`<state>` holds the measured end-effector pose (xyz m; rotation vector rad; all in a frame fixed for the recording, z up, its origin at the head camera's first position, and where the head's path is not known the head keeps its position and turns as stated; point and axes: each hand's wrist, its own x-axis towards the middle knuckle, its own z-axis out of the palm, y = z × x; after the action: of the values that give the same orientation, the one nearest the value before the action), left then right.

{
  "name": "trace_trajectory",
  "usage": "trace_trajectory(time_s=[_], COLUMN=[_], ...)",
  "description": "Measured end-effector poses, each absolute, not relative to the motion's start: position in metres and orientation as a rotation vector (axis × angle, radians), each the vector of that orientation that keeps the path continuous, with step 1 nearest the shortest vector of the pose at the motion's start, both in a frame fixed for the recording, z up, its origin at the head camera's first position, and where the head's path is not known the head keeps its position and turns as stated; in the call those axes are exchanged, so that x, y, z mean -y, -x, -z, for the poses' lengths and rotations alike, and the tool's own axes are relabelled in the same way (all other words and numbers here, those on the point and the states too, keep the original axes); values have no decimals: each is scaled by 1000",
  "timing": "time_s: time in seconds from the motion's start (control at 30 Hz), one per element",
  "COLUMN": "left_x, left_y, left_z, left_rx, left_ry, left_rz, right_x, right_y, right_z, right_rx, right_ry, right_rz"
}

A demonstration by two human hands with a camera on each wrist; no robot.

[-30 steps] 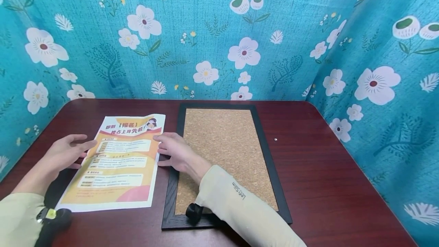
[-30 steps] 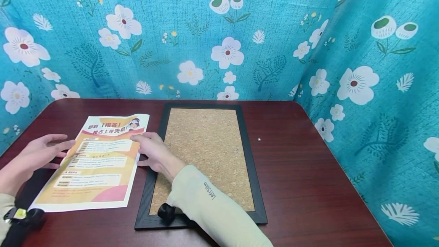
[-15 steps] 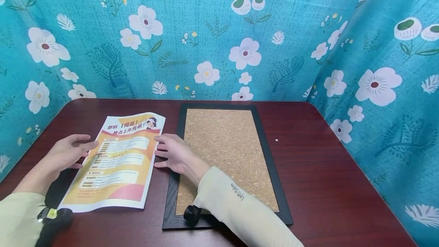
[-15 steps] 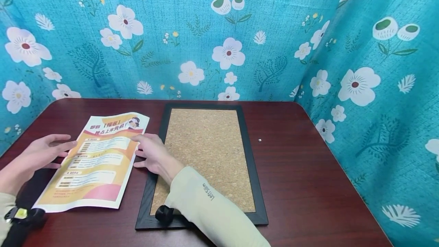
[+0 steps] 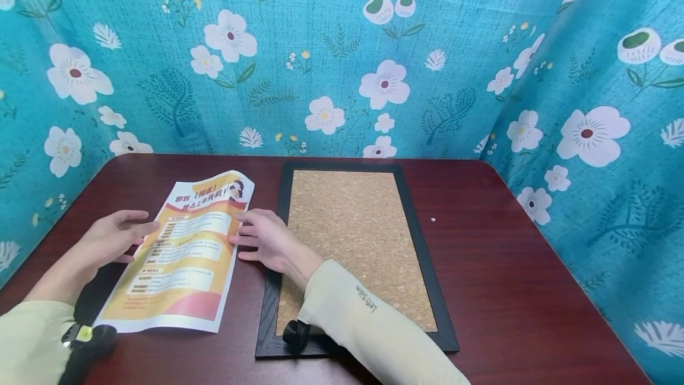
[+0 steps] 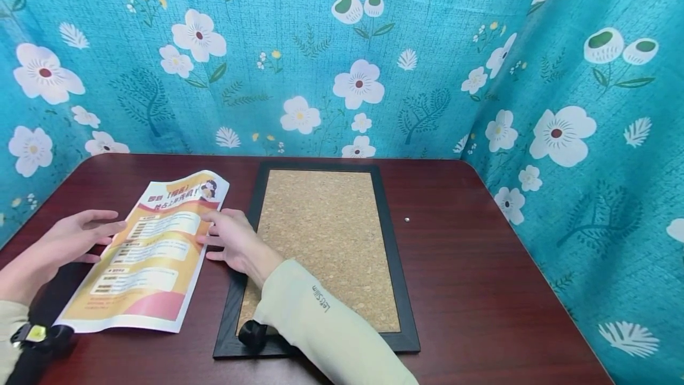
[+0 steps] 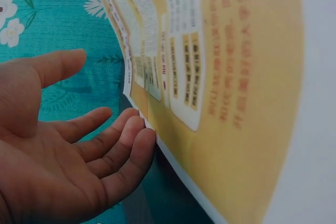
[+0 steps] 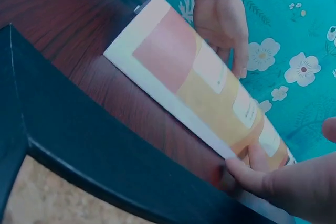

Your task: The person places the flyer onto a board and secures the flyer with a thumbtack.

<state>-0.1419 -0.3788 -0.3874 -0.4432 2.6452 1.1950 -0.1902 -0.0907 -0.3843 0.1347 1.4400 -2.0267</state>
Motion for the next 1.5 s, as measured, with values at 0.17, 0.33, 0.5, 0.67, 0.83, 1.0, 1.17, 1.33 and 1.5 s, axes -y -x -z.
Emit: trace_trajectory(time_s=[0.17,0.33,0.5,0.67,0.83,1.0,1.17,1.33,1.5], left_x=[378,377,377,375,368,364,362,356,350], left_y=[141,140,141,141,141,141,139,138,139], left_z=[387,386,386,384,378,376,376,374,372], left_rx=[-2650,-2644,-2619,-2594,-2564,-2534,-2521,-2494,-2469], left_ry=[430,416,418,378,301,284,232,176,182], left_rz=[-1193,-1204,-1217,-1219,-1202,-1208,-1240,-1277,-1291], right_x=[93,94,98,100,103,104,104,105,106], right_y=[191,192,189,187,187,186,185,185,185], right_z=[388,387,384,383,381,382,384,387,387], right_rx=[-1453,-1384,-1242,-1162,-1138,-1161,-1174,-1188,-1189], right_ry=[-151,-129,-124,-164,-161,-156,-132,-124,-113], right_rz=[1991,1978,2002,2043,2050,2022,1998,1989,1987])
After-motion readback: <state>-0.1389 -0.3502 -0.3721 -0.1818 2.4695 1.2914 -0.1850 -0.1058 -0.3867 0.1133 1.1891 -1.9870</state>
